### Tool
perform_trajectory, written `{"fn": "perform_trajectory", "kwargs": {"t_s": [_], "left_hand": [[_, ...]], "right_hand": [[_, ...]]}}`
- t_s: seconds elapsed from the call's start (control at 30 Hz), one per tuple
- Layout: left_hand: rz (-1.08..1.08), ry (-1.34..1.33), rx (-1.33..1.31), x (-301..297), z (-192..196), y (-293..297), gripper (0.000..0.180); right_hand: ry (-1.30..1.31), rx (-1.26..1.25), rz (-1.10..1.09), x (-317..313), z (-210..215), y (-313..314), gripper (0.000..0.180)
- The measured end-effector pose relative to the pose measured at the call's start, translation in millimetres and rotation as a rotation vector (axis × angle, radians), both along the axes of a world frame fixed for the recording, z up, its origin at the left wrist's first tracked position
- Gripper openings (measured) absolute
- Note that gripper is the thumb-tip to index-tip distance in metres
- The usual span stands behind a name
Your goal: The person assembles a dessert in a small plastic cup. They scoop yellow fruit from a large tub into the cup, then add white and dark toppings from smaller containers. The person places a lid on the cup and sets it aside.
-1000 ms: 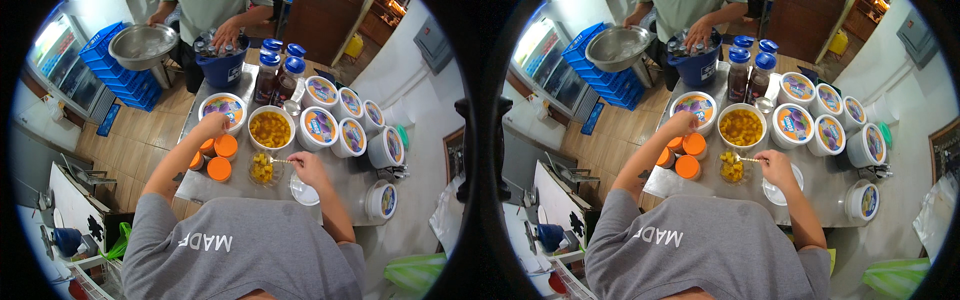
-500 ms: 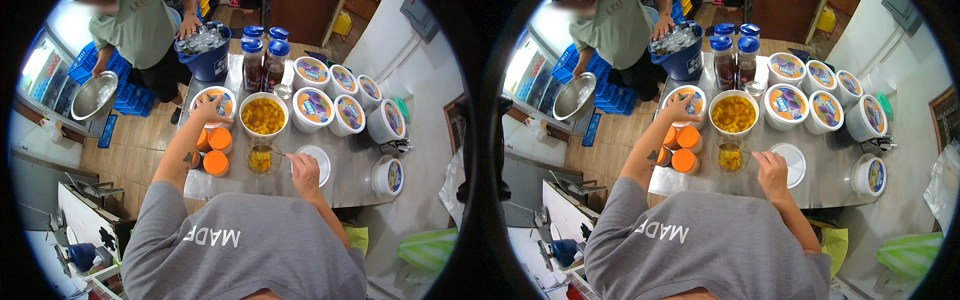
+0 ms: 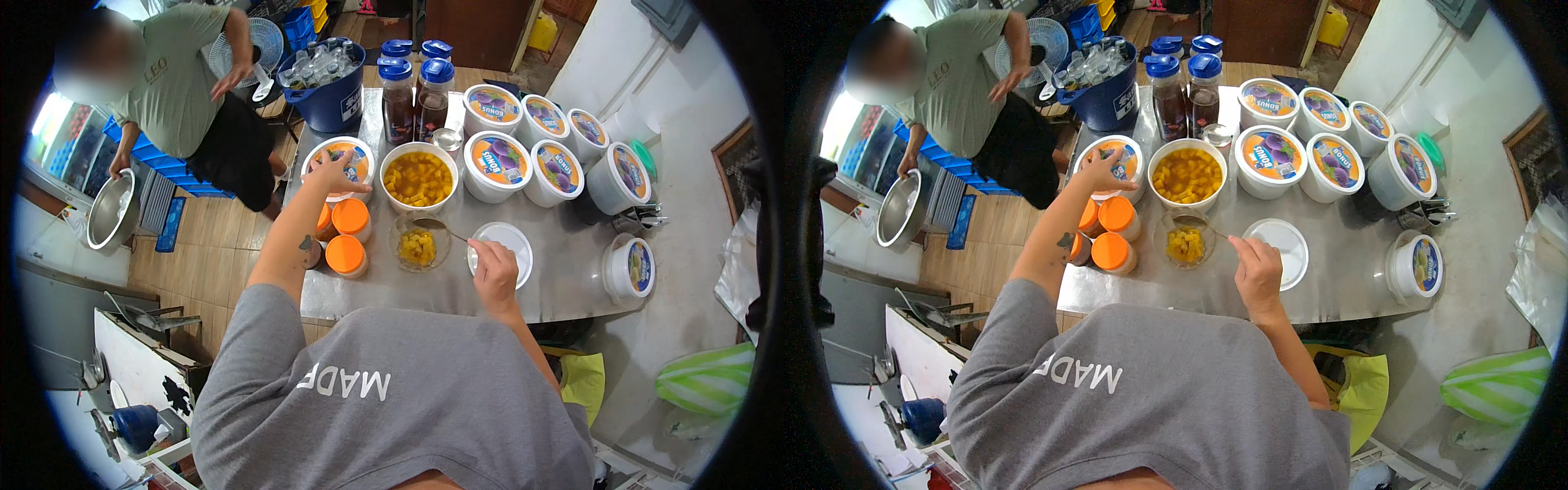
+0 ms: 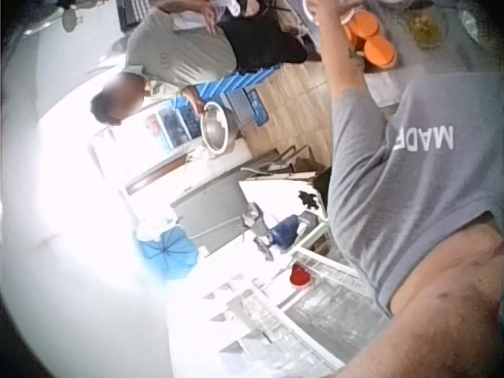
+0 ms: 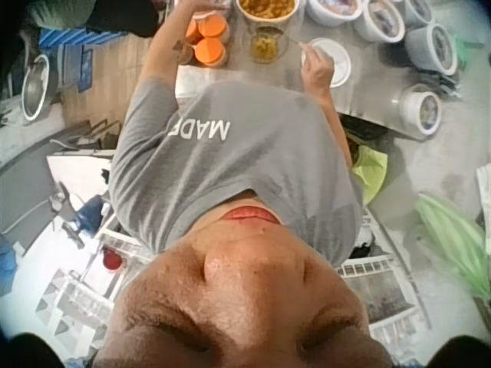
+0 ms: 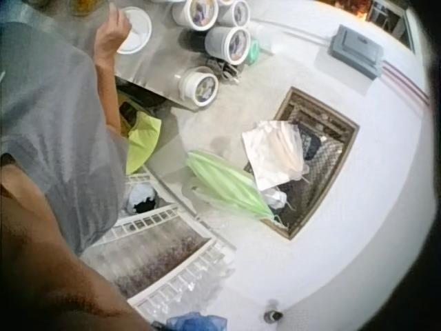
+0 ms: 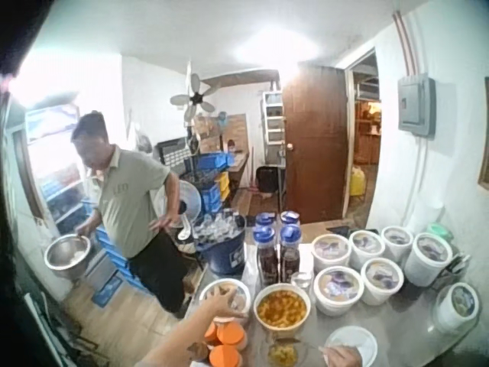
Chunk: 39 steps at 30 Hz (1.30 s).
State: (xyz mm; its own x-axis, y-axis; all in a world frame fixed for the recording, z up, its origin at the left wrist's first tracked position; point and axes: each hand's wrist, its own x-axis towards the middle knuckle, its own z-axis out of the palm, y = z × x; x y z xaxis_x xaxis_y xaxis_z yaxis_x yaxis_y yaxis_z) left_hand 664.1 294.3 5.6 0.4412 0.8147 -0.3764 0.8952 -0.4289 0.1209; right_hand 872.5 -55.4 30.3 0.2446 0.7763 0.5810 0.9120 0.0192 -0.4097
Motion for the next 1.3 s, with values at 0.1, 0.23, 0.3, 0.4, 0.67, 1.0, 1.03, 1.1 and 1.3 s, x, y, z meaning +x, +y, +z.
{"fn": "perform_trajectory", "kwargs": {"t_s": [0.1,0.23,0.3,0.4,0.67,1.0,1.03,1.1,1.3], "left_hand": [[0.004,-0.005,0.002,-5.7,-0.8,-0.5,0.127],[0.024,-0.232,0.234,-6.1,10.3,-17.1,0.105],[-0.039,-0.504,0.297,-9.2,33.0,-39.8,0.084],[-0.06,-0.783,0.286,-15.9,68.2,-105.8,0.037],[0.133,-0.891,-0.999,-3.9,57.2,-250.0,0.033],[0.393,-1.136,-1.132,37.6,-3.8,-270.1,0.041],[0.406,-1.124,-1.09,35.2,6.2,-271.7,0.04],[0.407,-1.087,-1.04,25.3,13.7,-268.9,0.041],[0.33,-0.994,-1.0,-2.6,44.2,-262.7,0.042]], "right_hand": [[0.052,0.062,0.0,-5.2,8.5,-2.8,0.03],[0.094,0.006,0.038,-0.1,-19.9,-1.4,0.03],[0.138,0.043,0.01,-2.1,-14.6,-2.5,0.028],[0.168,0.096,-0.004,-7.1,-3.4,-3.0,0.026],[0.656,-0.176,0.054,-6.4,-10.3,4.4,0.02],[1.275,-0.238,0.191,-44.0,-31.8,-13.0,0.017],[1.128,-0.295,0.111,-17.9,-45.5,-16.2,0.018],[0.791,-0.367,-0.156,40.3,-68.5,-22.4,0.021],[0.338,-0.734,-0.682,152.2,-135.0,-57.7,0.023]]}}
